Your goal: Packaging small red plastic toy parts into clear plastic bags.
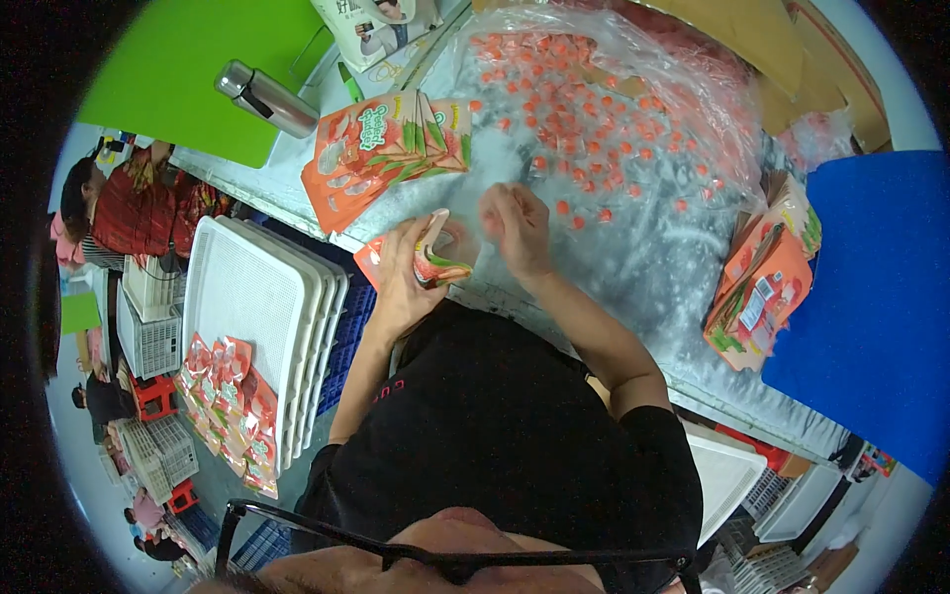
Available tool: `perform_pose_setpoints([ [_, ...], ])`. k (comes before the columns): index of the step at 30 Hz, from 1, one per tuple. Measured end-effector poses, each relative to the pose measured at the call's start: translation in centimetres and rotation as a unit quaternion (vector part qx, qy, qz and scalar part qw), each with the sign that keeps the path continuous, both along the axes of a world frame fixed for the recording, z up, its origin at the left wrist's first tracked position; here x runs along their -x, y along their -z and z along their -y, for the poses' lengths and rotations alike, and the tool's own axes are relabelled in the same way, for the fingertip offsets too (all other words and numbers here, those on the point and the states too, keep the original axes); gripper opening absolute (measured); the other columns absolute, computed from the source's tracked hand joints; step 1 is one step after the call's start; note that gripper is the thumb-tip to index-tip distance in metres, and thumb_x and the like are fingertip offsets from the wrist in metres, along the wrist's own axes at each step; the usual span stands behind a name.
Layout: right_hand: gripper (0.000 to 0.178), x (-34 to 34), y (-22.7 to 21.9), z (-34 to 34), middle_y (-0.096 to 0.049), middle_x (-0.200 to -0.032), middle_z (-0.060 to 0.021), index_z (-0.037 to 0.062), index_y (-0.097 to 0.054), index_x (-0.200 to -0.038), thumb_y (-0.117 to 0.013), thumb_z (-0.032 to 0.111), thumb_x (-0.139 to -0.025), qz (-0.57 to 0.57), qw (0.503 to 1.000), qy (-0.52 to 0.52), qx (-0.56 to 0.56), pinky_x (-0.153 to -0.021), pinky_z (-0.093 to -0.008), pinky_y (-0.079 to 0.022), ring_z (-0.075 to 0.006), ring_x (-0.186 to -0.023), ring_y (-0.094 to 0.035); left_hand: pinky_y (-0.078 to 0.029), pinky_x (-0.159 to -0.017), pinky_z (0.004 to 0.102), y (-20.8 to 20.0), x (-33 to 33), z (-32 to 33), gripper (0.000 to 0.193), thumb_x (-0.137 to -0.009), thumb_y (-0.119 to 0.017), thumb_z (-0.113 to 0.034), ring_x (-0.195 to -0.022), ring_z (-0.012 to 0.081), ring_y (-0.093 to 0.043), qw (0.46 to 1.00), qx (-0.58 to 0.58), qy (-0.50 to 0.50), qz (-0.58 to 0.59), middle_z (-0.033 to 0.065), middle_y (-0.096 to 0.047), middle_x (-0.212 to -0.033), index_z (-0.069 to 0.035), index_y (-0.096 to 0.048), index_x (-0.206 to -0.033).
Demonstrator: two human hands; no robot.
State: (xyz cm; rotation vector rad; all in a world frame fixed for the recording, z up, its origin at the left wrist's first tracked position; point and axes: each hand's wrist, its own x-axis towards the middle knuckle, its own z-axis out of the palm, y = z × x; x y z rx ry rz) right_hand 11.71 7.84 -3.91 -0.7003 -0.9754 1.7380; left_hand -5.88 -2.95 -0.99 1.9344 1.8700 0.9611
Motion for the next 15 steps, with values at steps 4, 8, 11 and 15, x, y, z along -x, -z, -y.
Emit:
perform_pose_setpoints([
  [4,0.032,2.5,-2.9,0.8,-0.064,-0.096,-0.0088,0.0024,-0.062,-0.092,-0.05,0.031,-0.101,-0.076,0.995,0.066,-0.016,-0.077,-0.0298,-0.048,-0.0155,-0.083,-0.058,-0.04,-0.103,0.0444,-0.4,-1.4,-0.6,0.092,-0.057,-0.085,-0.006,-0.121,0.0375,-0.049,0.997,0.015,0.006,0.072,0.0179,-0.048,-0.132,-0.007,-0.043,-0.14],
  [8,0.031,2.1,-3.8,0.9,-0.063,-0.105,-0.0116,0.0,-0.061,-0.1,-0.048,0.028,-0.102,-0.039,0.994,0.011,-0.103,-0.089,-0.0308,-0.046,-0.0159,-0.094,-0.058,-0.036,-0.105,0.0485,-0.1,-1.5,-0.9,0.097,-0.054,-0.084,-0.009,-0.123,0.0407,-0.044,0.994,-0.013,0.002,0.113,0.0187,-0.046,-0.131,-0.007,-0.041,-0.141],
  [11,0.025,1.9,-4.0,1.0,-0.064,-0.102,-0.0096,-0.0003,-0.061,-0.102,-0.05,0.022,-0.102,0.012,0.993,0.016,-0.118,-0.086,-0.0292,-0.048,-0.0136,-0.09,-0.06,-0.036,-0.105,0.0485,0.1,-1.8,-0.9,0.097,-0.055,-0.085,-0.01,-0.125,0.0414,-0.043,0.994,-0.024,0.0,0.108,0.019,-0.045,-0.132,-0.007,-0.04,-0.141],
  [15,0.013,2.1,-3.7,0.8,-0.065,-0.101,-0.0066,-0.0014,-0.06,-0.103,-0.056,0.011,-0.1,0.007,0.992,0.038,-0.116,-0.082,-0.0267,-0.051,-0.0098,-0.088,-0.062,-0.036,-0.107,0.0481,0.1,-2.2,-1.2,0.097,-0.055,-0.086,-0.01,-0.129,0.0414,-0.041,0.993,-0.038,-0.003,0.111,0.0194,-0.045,-0.133,-0.008,-0.04,-0.141],
])
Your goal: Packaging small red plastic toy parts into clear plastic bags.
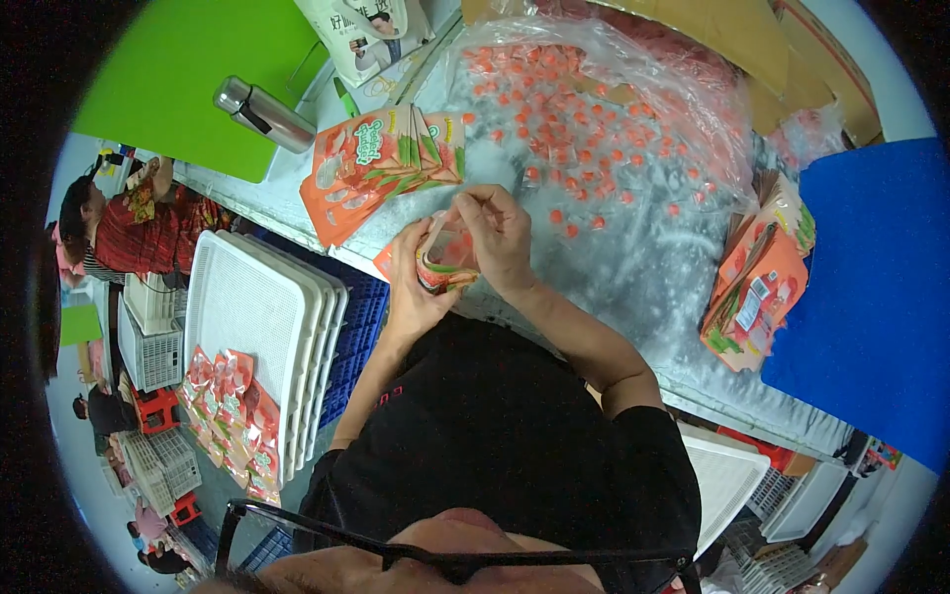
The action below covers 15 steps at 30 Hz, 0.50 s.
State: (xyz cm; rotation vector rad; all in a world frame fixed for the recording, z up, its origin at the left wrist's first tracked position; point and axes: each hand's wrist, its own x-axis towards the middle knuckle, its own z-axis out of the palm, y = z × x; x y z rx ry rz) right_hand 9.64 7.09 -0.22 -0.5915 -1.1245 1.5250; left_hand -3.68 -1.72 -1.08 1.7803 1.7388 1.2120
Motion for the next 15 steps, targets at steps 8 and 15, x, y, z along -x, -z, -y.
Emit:
perform_pose_setpoints([
  [8,0.027,-2.1,0.9,-1.0,-0.059,-0.121,-0.0147,0.0009,-0.061,-0.116,-0.056,0.021,-0.098,0.105,0.974,0.031,-0.197,-0.095,-0.0376,-0.047,-0.0211,-0.111,-0.057,-0.039,-0.106,0.0444,-0.2,-0.1,0.5,0.094,-0.06,-0.082,-0.004,-0.129,0.0357,-0.042,0.989,0.009,-0.014,0.149,0.0167,-0.042,-0.137,-0.004,-0.036,-0.142],
  [15,0.043,-4.5,8.2,-6.3,-0.051,-0.139,-0.0149,0.0098,-0.061,-0.127,-0.064,0.033,-0.09,0.638,0.664,0.202,-0.334,-0.106,-0.0465,-0.038,-0.0368,-0.13,-0.043,-0.045,-0.102,0.035,0.7,1.2,0.9,0.087,-0.072,-0.074,0.007,-0.125,0.0231,-0.049,0.976,-0.008,-0.053,0.211,0.0141,-0.041,-0.141,-0.002,-0.03,-0.146],
])
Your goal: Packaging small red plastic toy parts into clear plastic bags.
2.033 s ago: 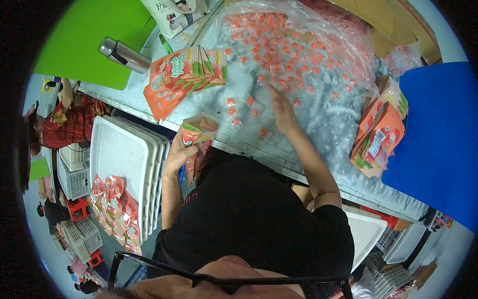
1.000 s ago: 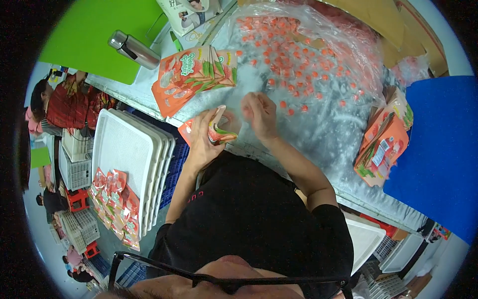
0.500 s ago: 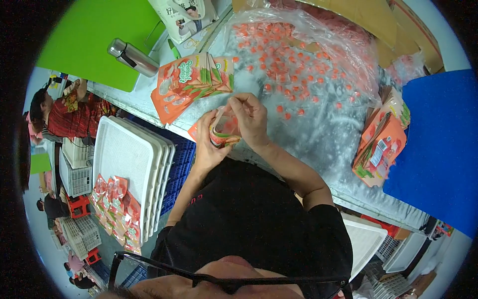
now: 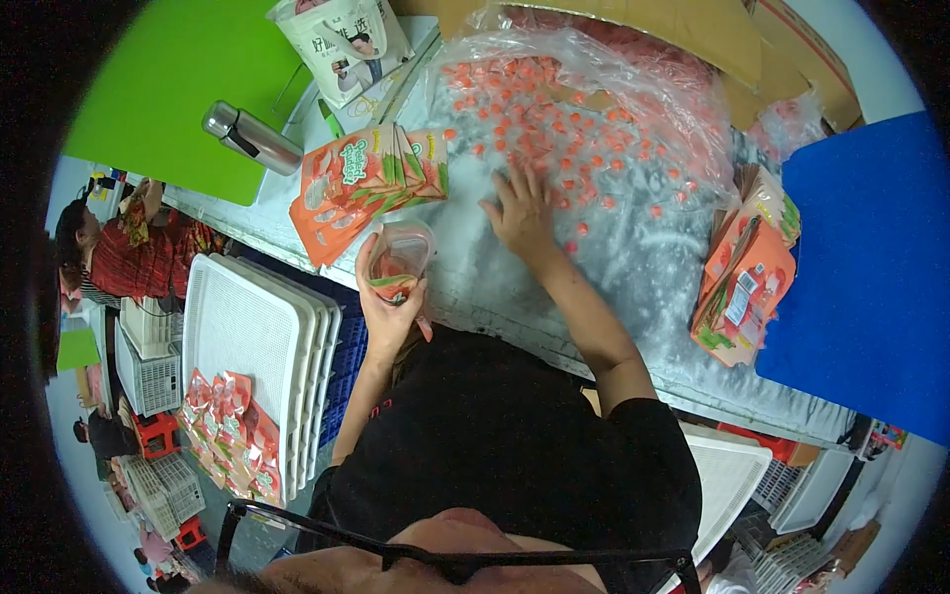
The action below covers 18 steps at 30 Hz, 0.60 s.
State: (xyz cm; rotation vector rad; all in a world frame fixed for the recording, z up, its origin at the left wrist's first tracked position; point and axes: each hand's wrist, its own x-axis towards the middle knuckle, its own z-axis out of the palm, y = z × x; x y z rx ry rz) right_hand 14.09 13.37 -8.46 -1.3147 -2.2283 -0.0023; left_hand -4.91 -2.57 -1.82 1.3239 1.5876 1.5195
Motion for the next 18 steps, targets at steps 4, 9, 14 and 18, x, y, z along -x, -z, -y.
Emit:
perform_pose_setpoints([
  [4,0.046,-0.1,1.7,1.6,-0.05,-0.142,-0.0151,0.0081,-0.058,-0.132,-0.056,0.037,-0.096,-0.033,0.993,-0.083,0.08,-0.109,-0.0455,-0.035,-0.0325,-0.136,-0.041,-0.052,-0.092,0.03,-0.6,-0.2,0.0,0.086,-0.069,-0.07,0.009,-0.127,0.0241,-0.045,1.0,-0.021,0.005,-0.009,0.0136,-0.037,-0.142,-0.002,-0.032,-0.145],
  [9,0.045,-2.6,1.8,2.1,-0.056,-0.136,-0.0154,0.0076,-0.057,-0.133,-0.042,0.039,-0.104,-0.552,0.74,-0.135,0.36,-0.111,-0.0409,-0.033,-0.0301,-0.129,-0.049,-0.054,-0.083,0.0278,-0.6,0.2,0.0,0.087,-0.071,-0.071,0.012,-0.11,0.0183,-0.055,0.999,-0.03,0.002,0.019,0.0137,-0.037,-0.144,-0.002,-0.029,-0.146],
  [14,0.046,-3.3,1.2,1.4,-0.054,-0.14,-0.0135,0.0038,-0.055,-0.135,-0.037,0.033,-0.105,-0.445,0.84,-0.075,0.303,-0.113,-0.0374,-0.033,-0.0259,-0.133,-0.046,-0.054,-0.08,0.0272,-1.5,0.3,0.3,0.087,-0.071,-0.07,0.013,-0.093,0.0155,-0.062,1.0,-0.002,-0.005,0.026,0.0152,-0.042,-0.141,-0.002,-0.028,-0.146],
  [18,0.043,-1.8,2.3,0.3,-0.053,-0.141,-0.0126,0.0033,-0.056,-0.134,-0.038,0.028,-0.105,-0.441,0.851,-0.077,0.273,-0.111,-0.0358,-0.035,-0.0236,-0.135,-0.044,-0.053,-0.08,0.0265,-1.7,0.1,0.9,0.085,-0.073,-0.07,0.013,-0.092,0.015,-0.062,0.998,0.014,-0.024,0.056,0.0148,-0.046,-0.136,-0.002,-0.029,-0.145],
])
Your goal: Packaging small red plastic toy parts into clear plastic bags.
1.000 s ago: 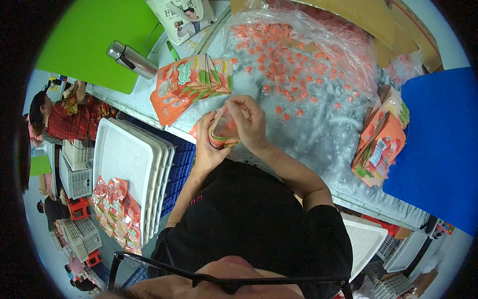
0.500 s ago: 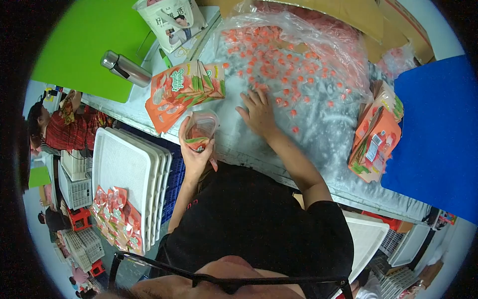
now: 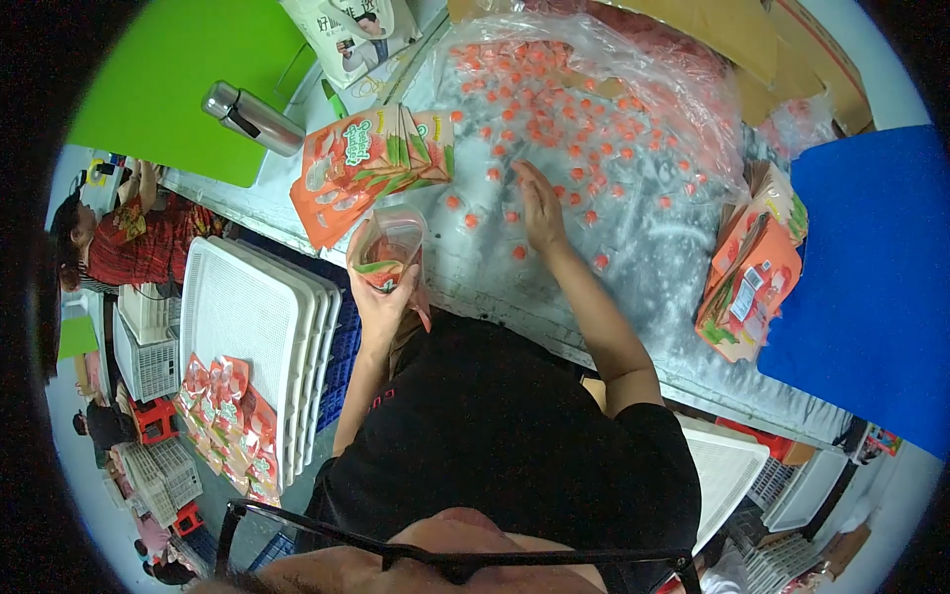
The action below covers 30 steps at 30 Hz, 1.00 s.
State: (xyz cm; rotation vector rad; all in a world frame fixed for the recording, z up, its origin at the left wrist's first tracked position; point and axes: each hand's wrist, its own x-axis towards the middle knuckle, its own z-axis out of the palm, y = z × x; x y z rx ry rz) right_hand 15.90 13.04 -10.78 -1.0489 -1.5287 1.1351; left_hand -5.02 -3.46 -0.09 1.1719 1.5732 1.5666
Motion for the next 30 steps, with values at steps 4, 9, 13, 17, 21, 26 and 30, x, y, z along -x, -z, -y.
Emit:
perform_pose_setpoints([
  [4,0.04,0.5,0.3,-1.4,-0.054,-0.141,-0.0126,0.004,-0.058,-0.133,-0.038,0.024,-0.104,0.012,1.0,-0.003,0.013,-0.111,-0.0364,-0.034,-0.025,-0.134,-0.045,-0.051,-0.087,0.0289,0.5,0.9,0.2,0.084,-0.073,-0.072,0.01,-0.102,0.0174,-0.06,0.994,-0.03,-0.016,-0.099,0.0138,-0.047,-0.134,-0.003,-0.031,-0.145],
  [9,0.05,0.5,0.8,-4.0,-0.055,-0.139,-0.0116,0.0042,-0.062,-0.128,-0.027,0.03,-0.103,0.312,0.921,-0.151,-0.176,-0.117,-0.0389,-0.025,-0.0294,-0.131,-0.046,-0.046,-0.098,0.0341,0.6,1.3,0.2,0.086,-0.073,-0.077,0.005,-0.116,0.0214,-0.053,0.998,-0.01,-0.024,-0.06,0.0129,-0.048,-0.133,-0.003,-0.031,-0.145],
  [13,0.054,-1.2,1.1,-5.3,-0.056,-0.139,-0.0102,0.0062,-0.064,-0.127,-0.023,0.034,-0.103,0.269,0.922,-0.246,-0.13,-0.119,-0.0396,-0.022,-0.0288,-0.136,-0.041,-0.046,-0.098,0.0336,1.1,1.5,0.2,0.085,-0.073,-0.076,0.005,-0.115,0.0209,-0.054,0.999,-0.008,-0.031,-0.037,0.013,-0.047,-0.133,-0.003,-0.032,-0.145],
  [17,0.055,-2.7,-0.6,-3.2,-0.054,-0.142,-0.009,0.0103,-0.058,-0.134,-0.027,0.041,-0.102,0.149,0.957,-0.248,0.001,-0.118,-0.0401,-0.022,-0.0301,-0.141,-0.033,-0.046,-0.099,0.0334,0.7,1.5,0.3,0.084,-0.073,-0.076,0.005,-0.114,0.0209,-0.054,0.999,0.003,-0.033,-0.019,0.0132,-0.048,-0.133,-0.003,-0.034,-0.145],
  [21,0.052,-3.1,-0.7,-1.9,-0.047,-0.147,-0.0108,0.011,-0.051,-0.141,-0.045,0.04,-0.099,0.179,0.957,-0.227,-0.017,-0.118,-0.041,-0.022,-0.0312,-0.144,-0.029,-0.047,-0.098,0.0335,0.7,1.5,0.0,0.083,-0.073,-0.075,0.006,-0.115,0.0207,-0.054,0.999,-0.001,-0.023,-0.049,0.0133,-0.049,-0.132,-0.003,-0.034,-0.145],
  [26,0.066,-1.9,-1.5,0.1,-0.035,-0.155,-0.0107,0.0195,-0.049,-0.143,-0.064,0.049,-0.086,0.356,0.885,-0.228,-0.194,-0.117,-0.0558,-0.018,-0.0386,-0.145,-0.023,-0.046,-0.099,0.0339,0.5,1.5,0.1,0.083,-0.073,-0.075,0.006,-0.118,0.0213,-0.053,0.999,-0.001,-0.031,-0.033,0.0131,-0.048,-0.134,-0.002,-0.033,-0.145],
  [30,0.075,0.4,-2.8,2.3,-0.028,-0.159,-0.0084,0.0238,-0.049,-0.143,-0.07,0.055,-0.078,0.395,0.846,-0.228,-0.276,-0.113,-0.066,-0.015,-0.0426,-0.146,-0.018,-0.047,-0.099,0.034,0.7,1.9,0.5,0.084,-0.073,-0.074,0.007,-0.12,0.0217,-0.053,0.999,-0.01,-0.043,-0.031,0.013,-0.046,-0.136,-0.001,-0.032,-0.145],
])
